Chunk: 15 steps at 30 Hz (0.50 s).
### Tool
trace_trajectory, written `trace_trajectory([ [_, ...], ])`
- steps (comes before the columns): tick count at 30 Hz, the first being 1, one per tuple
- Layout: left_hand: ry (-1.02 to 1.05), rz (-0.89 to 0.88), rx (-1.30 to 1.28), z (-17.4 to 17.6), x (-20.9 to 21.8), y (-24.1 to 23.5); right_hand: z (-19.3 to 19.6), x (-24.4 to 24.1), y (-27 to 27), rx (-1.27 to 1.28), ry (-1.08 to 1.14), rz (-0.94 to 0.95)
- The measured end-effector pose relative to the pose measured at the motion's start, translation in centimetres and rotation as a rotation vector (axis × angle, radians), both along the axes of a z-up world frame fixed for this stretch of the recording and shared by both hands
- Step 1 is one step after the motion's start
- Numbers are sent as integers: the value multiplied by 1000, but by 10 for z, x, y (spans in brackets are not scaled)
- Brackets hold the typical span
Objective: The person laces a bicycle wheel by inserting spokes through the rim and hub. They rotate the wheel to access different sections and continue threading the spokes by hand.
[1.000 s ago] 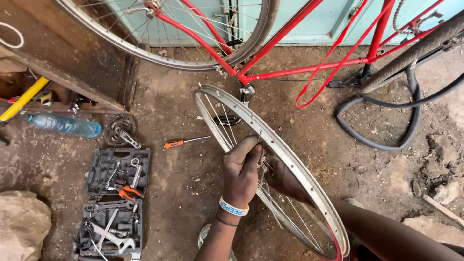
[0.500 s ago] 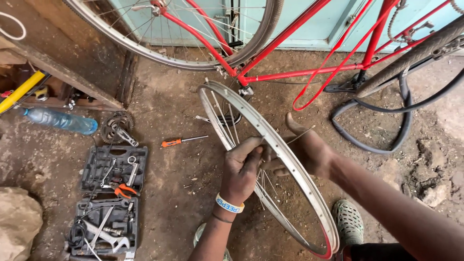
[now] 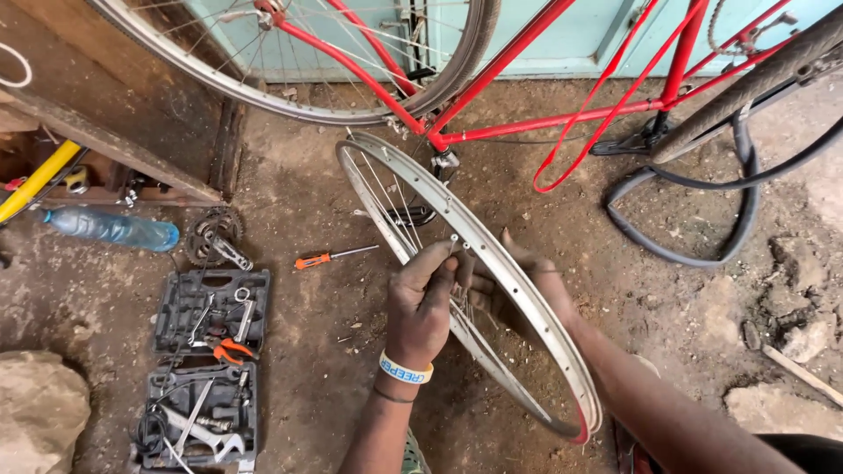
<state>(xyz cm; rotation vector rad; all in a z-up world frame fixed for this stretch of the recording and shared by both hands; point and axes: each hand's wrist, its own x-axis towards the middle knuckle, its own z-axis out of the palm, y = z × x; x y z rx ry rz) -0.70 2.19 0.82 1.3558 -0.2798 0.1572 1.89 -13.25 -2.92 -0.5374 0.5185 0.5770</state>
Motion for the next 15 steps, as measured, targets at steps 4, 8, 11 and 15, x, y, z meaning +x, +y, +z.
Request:
trace_trajectory([
  [4, 22, -21, -48, -7, -3, -1, -20, -12, -4, -39, 43, 14],
  [8, -11, 5, 10, -15, -4, 7, -28, -23, -22, -241, -120, 210],
  [11, -16, 10, 56, 7, -5, 15, -42, -30, -42, -311, -229, 292],
  [15, -4, 12, 16, -3, -8, 16, -13, -42, -31, -158, -363, 246],
])
